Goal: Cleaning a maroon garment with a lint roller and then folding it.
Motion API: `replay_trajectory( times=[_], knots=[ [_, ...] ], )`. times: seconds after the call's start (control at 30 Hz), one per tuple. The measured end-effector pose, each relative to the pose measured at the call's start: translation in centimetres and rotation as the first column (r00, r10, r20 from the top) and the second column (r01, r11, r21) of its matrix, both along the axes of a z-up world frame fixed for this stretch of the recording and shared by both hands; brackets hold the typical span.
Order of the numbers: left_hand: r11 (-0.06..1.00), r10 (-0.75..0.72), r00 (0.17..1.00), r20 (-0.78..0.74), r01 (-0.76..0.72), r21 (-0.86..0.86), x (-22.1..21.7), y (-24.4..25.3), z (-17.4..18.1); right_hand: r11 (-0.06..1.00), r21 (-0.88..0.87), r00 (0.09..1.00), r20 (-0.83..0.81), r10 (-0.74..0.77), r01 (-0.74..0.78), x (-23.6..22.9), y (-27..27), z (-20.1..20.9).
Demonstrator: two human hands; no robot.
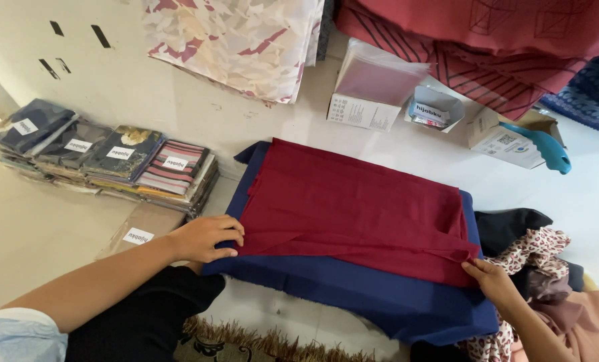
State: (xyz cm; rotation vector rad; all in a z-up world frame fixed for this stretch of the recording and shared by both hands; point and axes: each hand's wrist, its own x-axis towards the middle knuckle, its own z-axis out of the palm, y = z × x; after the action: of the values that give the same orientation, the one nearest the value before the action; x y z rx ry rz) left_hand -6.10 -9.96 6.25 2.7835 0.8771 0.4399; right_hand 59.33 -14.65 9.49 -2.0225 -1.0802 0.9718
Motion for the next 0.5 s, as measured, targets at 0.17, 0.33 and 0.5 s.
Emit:
replay_trajectory(
  times=[0.17,0.33,0.5],
  knots=[
    [0.980,-0.068,0.998,0.016,0.063,0.186,0.3,0.4,-0.3,1.000,-0.004,1.000,-0.007,-0.001,0.001,-0.6,-0.2,0.5],
    [0.988,0.152,0.980,0.129,-0.146,-0.058,1.3,0.1,-0.7,0.998,-0.011,0.996,-0.047,-0.070,0.069,-1.3,-0.6,1.7],
    [0.609,0.725,0.682,0.092,-0.574,-0.548,3.4,0.6,-0.1,0.997,0.032,0.971,-0.232,-0.060,0.069,-0.4,-0.6,1.3]
  ],
)
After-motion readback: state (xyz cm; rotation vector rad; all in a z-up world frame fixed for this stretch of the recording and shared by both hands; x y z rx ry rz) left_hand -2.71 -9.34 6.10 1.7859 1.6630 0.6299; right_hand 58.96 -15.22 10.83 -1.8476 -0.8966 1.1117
